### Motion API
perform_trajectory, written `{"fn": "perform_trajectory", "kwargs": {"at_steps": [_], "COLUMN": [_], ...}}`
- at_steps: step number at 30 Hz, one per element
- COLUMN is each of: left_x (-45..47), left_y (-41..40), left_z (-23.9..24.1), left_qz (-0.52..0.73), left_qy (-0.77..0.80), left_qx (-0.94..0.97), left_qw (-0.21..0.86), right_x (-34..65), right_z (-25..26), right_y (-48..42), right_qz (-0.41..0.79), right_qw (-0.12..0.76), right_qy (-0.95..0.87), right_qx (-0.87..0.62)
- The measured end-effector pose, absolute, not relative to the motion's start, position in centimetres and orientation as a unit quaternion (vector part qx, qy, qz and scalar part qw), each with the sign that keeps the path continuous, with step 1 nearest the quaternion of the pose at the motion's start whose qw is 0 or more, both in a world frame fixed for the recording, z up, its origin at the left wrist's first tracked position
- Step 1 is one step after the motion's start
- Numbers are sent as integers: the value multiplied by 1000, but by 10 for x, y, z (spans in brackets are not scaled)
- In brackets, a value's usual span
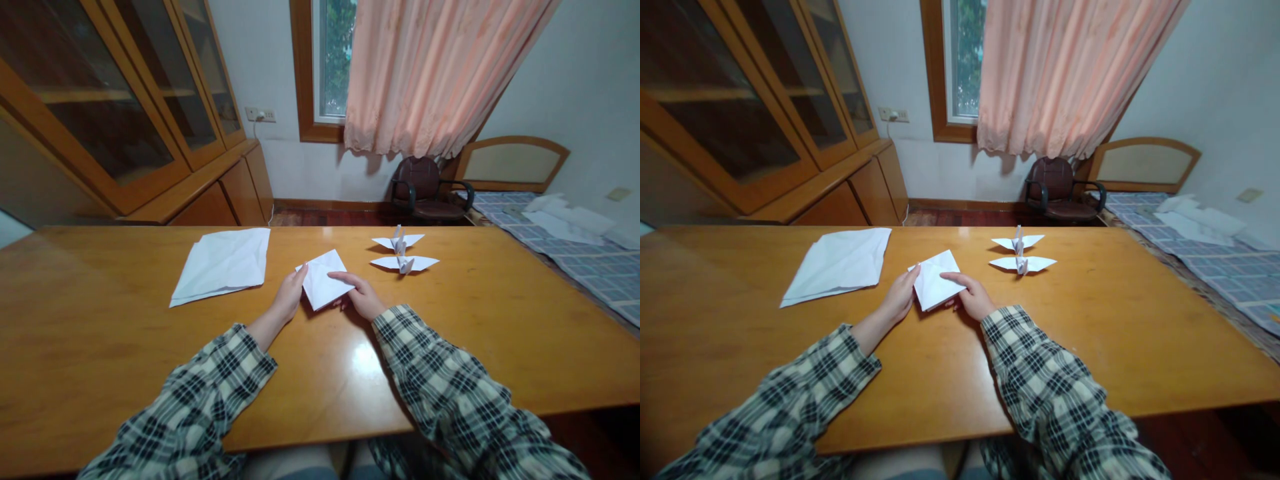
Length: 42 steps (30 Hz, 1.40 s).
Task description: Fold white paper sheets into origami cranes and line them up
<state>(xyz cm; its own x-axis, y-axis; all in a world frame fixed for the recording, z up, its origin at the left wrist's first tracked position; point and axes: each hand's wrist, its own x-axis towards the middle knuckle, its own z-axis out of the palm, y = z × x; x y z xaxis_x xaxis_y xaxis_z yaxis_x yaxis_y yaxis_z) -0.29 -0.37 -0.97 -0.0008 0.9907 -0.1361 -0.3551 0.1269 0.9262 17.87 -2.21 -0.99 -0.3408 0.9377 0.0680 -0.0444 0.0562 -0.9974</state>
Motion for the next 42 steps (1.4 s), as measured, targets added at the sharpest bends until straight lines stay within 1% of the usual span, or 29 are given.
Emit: {"fn": "perform_trajectory", "kwargs": {"at_steps": [6, 8, 13, 18, 20, 22, 29, 35, 42], "left_x": [-4, -4, -4, -5, -5, -4, -2, -4, -4], "left_y": [-2, -1, -2, -5, -6, -8, -14, -17, -16], "left_z": [-14, -15, -15, -17, -18, -18, -9, -3, -6], "left_qz": [582, 592, 588, 560, 541, 526, 477, 436, 427], "left_qy": [431, 425, 436, 437, 437, 440, 449, 463, 454], "left_qx": [331, 323, 349, 441, 468, 491, 554, 605, 584], "left_qw": [604, 603, 585, 549, 545, 537, 514, 480, 520], "right_x": [183, 186, 188, 184, 182, 181, 183, 183, 183], "right_z": [-4, -1, -1, -7, -9, -9, -10, -8, -11], "right_y": [-22, -22, -20, -13, -10, -9, -10, -12, -11], "right_qz": [615, 630, 641, 631, 642, 652, 586, 569, 560], "right_qw": [396, 398, 438, 528, 538, 529, 490, 493, 495], "right_qy": [-585, -579, -538, -428, -380, -360, -459, -470, -483], "right_qx": [-349, -330, -329, -374, -393, -407, -454, -461, -456]}}
